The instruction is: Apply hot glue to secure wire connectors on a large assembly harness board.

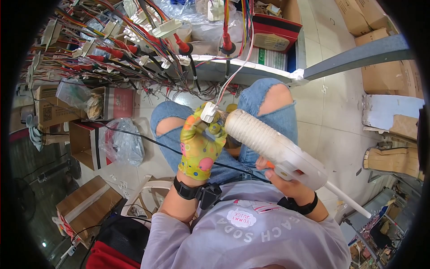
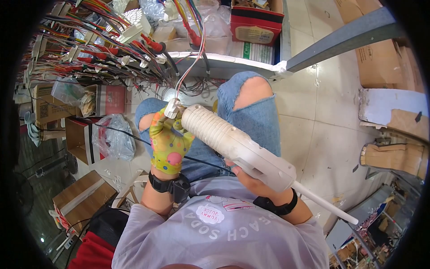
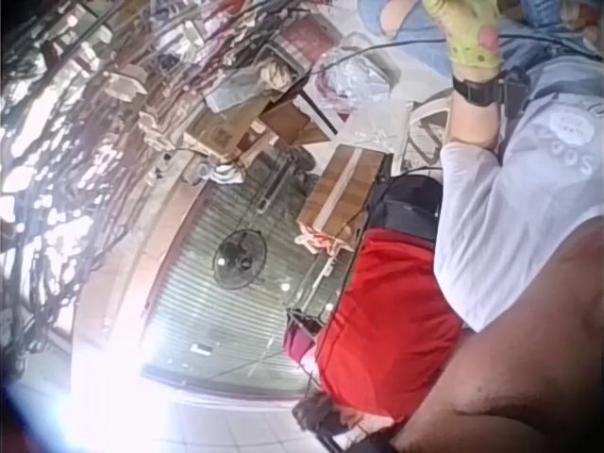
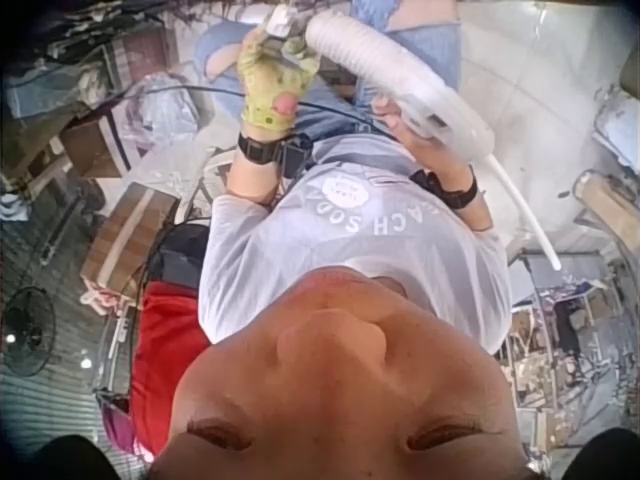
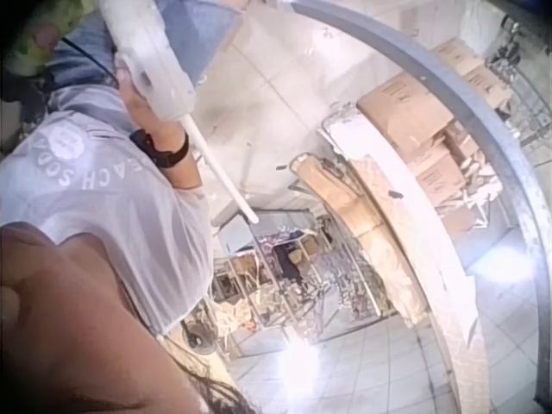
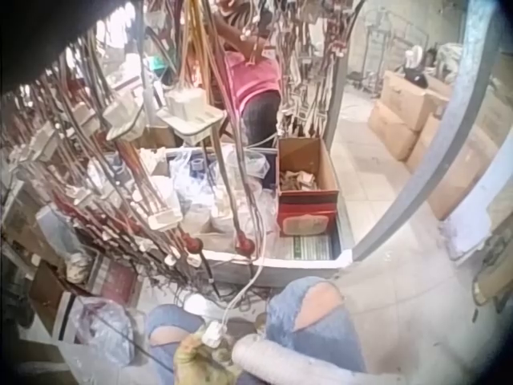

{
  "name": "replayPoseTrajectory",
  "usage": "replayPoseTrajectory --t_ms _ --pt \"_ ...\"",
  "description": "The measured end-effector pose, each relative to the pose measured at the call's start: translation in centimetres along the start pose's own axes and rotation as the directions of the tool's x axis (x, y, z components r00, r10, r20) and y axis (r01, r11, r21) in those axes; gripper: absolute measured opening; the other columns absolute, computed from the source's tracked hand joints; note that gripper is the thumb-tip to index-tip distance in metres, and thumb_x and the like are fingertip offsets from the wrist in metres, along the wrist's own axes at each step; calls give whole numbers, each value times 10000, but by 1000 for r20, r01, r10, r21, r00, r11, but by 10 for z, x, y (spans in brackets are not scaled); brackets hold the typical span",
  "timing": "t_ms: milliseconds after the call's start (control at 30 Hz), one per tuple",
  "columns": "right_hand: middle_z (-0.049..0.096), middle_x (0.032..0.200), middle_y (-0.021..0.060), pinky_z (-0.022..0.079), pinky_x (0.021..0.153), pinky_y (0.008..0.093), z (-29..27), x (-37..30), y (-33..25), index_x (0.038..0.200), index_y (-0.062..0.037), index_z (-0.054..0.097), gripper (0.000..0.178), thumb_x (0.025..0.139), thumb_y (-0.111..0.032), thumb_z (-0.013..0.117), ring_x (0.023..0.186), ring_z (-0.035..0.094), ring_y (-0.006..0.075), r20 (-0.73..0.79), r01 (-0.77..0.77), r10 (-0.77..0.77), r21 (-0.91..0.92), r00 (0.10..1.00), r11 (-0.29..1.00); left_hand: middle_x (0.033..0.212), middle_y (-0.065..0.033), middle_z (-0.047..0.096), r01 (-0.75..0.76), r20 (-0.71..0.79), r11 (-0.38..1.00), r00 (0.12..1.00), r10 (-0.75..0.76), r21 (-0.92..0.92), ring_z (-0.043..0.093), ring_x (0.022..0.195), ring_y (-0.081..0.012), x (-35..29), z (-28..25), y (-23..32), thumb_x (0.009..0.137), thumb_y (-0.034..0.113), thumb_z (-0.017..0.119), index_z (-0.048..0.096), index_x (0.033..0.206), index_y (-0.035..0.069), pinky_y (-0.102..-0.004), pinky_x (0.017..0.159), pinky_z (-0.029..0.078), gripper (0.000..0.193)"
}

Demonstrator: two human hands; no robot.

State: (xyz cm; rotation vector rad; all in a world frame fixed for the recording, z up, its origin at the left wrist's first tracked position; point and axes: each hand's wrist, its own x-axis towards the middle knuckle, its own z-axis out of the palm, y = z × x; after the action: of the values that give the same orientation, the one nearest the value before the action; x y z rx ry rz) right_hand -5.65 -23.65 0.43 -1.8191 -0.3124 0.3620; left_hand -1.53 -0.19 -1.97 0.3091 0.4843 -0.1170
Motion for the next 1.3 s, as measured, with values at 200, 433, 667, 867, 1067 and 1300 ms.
replayPoseTrajectory --t_ms 200,433,667,867,1067,1300 --pt "628 906 74 483 785 315 -2 6 -5 997 -15 600 240 762 31 584 861 602 183 58 -53 44 161 997 985 889 -31 584 59 61 994 997 -53 -95 508 682 -139 0 5 1 856 224 570 581 1082 72 -262 664 434 272" --pt "579 1003 131 485 844 349 -6 8 -9 1069 19 536 281 790 27 559 938 573 213 131 -27 -5 246 991 969 973 -79 624 -272 53 931 962 267 244 602 820 -155 8 -3 -2 851 116 622 554 1103 31 -262 717 471 275" --pt "567 1131 164 494 906 380 -5 7 -14 1154 28 521 363 793 17 563 1099 548 260 172 -208 159 325 972 922 1044 -112 631 -489 161 740 867 472 463 631 892 -170 9 -12 -3 838 -22 619 552 1077 5 -274 819 498 250" --pt "562 1130 166 496 897 381 -4 9 -16 1166 24 513 373 796 18 561 1107 542 258 162 -219 171 351 972 910 1074 -119 623 -546 203 696 832 516 467 617 949 -172 10 -9 -5 815 -61 633 555 1070 6 -279 863 485 275" --pt "563 1142 159 493 905 383 -2 10 -17 1197 18 495 406 796 17 559 1121 538 264 138 -189 145 394 980 899 1057 -110 625 -468 135 750 876 463 467 617 934 -181 14 -11 -3 837 -37 611 551 1078 3 -279 855 484 252" --pt "559 1173 162 492 905 393 -2 12 -22 1277 16 433 492 801 29 557 1154 523 280 93 -122 89 444 992 888 1095 -90 608 -353 321 267 934 158 897 598 939 -151 77 -30 6 872 24 579 532 1159 22 -240 791 478 291"
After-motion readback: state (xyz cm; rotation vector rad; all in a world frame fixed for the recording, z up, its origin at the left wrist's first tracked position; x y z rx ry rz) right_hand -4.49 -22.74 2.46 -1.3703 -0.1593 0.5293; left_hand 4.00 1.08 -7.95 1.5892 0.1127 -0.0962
